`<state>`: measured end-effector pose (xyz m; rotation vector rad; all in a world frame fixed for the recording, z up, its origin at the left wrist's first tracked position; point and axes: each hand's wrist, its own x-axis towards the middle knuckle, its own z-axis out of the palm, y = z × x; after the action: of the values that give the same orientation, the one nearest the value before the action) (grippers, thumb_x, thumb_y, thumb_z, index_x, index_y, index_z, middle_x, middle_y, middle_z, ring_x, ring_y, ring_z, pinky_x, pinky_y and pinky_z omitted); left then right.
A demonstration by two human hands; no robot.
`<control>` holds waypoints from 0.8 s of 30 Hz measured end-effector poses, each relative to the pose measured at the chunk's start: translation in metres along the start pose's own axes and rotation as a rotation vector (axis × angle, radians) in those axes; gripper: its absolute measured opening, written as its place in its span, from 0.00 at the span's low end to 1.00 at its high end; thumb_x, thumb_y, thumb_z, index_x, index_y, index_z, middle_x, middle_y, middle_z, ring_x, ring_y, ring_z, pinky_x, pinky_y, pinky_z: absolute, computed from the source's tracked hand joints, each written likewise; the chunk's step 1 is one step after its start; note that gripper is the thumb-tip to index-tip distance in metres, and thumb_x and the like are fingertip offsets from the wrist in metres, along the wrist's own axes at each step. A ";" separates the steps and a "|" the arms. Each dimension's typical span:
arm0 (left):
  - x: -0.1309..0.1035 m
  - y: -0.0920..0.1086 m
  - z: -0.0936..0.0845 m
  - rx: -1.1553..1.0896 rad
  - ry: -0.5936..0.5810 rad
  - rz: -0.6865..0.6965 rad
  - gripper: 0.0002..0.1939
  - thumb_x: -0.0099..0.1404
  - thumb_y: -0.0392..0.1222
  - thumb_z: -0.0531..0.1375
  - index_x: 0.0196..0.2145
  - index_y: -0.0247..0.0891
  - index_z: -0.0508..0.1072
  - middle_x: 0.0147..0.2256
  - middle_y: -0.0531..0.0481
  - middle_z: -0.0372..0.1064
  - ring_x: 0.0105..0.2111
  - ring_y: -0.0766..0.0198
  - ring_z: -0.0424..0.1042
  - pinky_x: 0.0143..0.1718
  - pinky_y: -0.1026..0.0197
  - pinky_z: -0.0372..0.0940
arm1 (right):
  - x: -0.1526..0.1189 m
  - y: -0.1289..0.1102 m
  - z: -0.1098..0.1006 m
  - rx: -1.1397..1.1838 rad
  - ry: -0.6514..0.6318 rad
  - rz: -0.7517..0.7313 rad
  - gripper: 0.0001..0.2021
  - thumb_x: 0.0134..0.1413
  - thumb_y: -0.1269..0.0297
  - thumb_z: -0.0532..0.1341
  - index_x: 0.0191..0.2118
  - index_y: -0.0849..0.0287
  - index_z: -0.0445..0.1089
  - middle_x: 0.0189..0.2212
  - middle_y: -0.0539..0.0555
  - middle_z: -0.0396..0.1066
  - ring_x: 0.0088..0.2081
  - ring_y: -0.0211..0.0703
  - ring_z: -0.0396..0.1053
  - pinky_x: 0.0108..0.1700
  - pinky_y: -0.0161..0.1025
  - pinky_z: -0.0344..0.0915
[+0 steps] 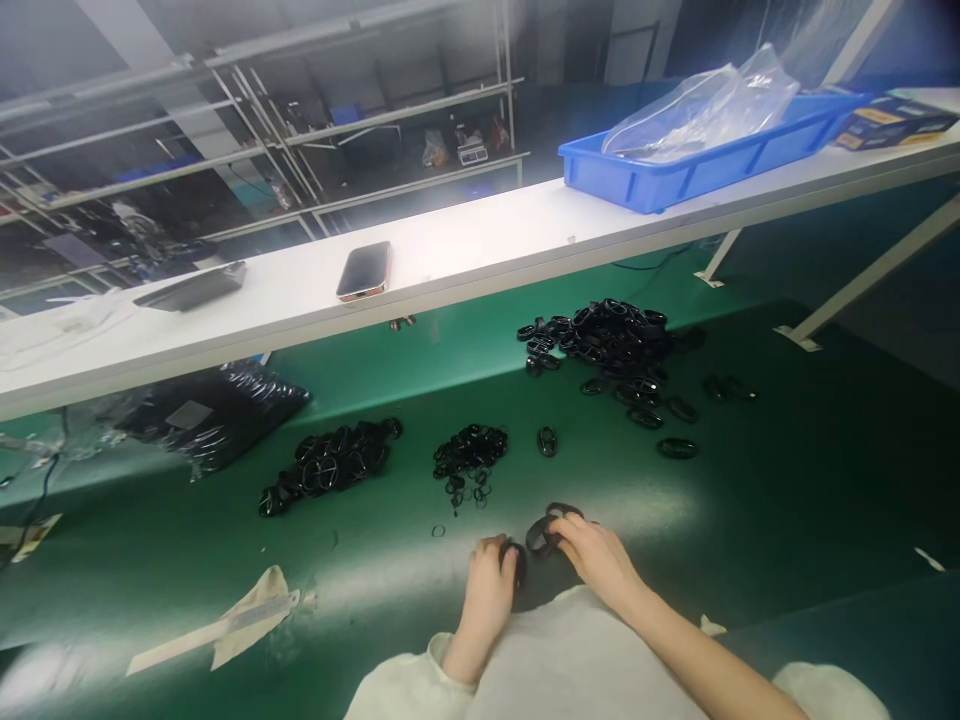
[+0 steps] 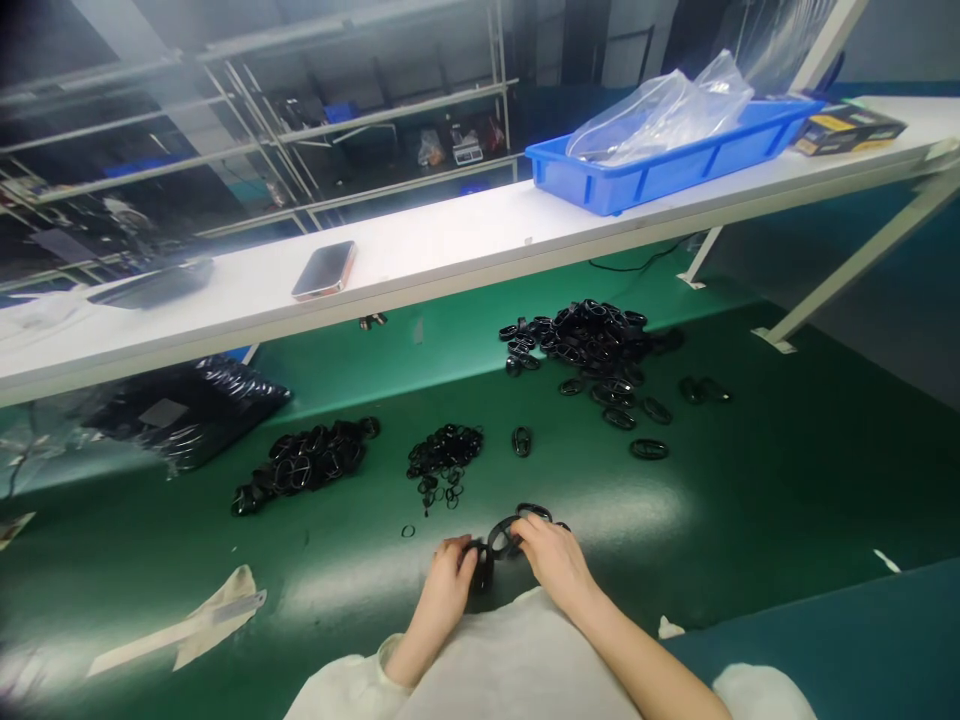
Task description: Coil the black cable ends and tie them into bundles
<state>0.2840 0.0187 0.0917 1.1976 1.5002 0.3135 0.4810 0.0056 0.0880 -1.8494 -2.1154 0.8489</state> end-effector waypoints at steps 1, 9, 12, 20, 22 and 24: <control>-0.005 0.008 -0.004 -0.058 -0.048 0.007 0.30 0.70 0.56 0.49 0.59 0.30 0.65 0.59 0.30 0.62 0.60 0.44 0.62 0.60 0.46 0.57 | -0.005 -0.003 -0.006 0.012 0.023 -0.040 0.15 0.64 0.74 0.51 0.49 0.53 0.71 0.43 0.54 0.73 0.42 0.46 0.72 0.42 0.38 0.63; -0.039 0.066 -0.035 -0.675 -0.713 0.111 0.39 0.59 0.44 0.69 0.64 0.51 0.57 0.56 0.44 0.66 0.47 0.56 0.77 0.52 0.54 0.66 | -0.032 -0.036 -0.058 0.311 0.189 -0.383 0.16 0.67 0.72 0.47 0.50 0.55 0.70 0.40 0.56 0.70 0.37 0.43 0.69 0.39 0.40 0.64; -0.040 0.069 -0.036 -0.699 -0.747 0.091 0.34 0.59 0.40 0.69 0.60 0.50 0.62 0.51 0.47 0.66 0.45 0.58 0.77 0.50 0.54 0.68 | -0.039 -0.048 -0.075 0.568 0.113 -0.299 0.15 0.67 0.69 0.50 0.51 0.55 0.71 0.42 0.56 0.67 0.34 0.39 0.68 0.36 0.37 0.66; -0.046 0.069 -0.032 -0.818 -0.806 0.149 0.33 0.58 0.40 0.70 0.57 0.54 0.62 0.53 0.51 0.59 0.45 0.64 0.73 0.51 0.49 0.68 | -0.041 -0.065 -0.085 0.634 0.023 -0.158 0.10 0.65 0.61 0.55 0.40 0.56 0.74 0.35 0.52 0.64 0.31 0.38 0.64 0.34 0.37 0.62; -0.048 0.070 -0.033 -0.812 -0.797 0.172 0.35 0.58 0.40 0.69 0.59 0.53 0.61 0.50 0.50 0.63 0.43 0.62 0.75 0.48 0.51 0.69 | -0.041 -0.066 -0.090 0.706 -0.036 -0.154 0.11 0.65 0.62 0.55 0.34 0.57 0.72 0.33 0.51 0.63 0.31 0.38 0.65 0.35 0.36 0.62; -0.048 0.070 -0.033 -0.815 -0.790 0.217 0.36 0.58 0.40 0.70 0.60 0.49 0.60 0.45 0.48 0.68 0.39 0.61 0.77 0.44 0.56 0.71 | -0.042 -0.067 -0.096 0.741 -0.084 -0.158 0.12 0.66 0.63 0.54 0.31 0.57 0.70 0.32 0.50 0.63 0.33 0.39 0.65 0.36 0.36 0.62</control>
<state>0.2830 0.0248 0.1829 0.6735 0.4572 0.4667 0.4820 -0.0103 0.2112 -1.2578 -1.6181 1.4336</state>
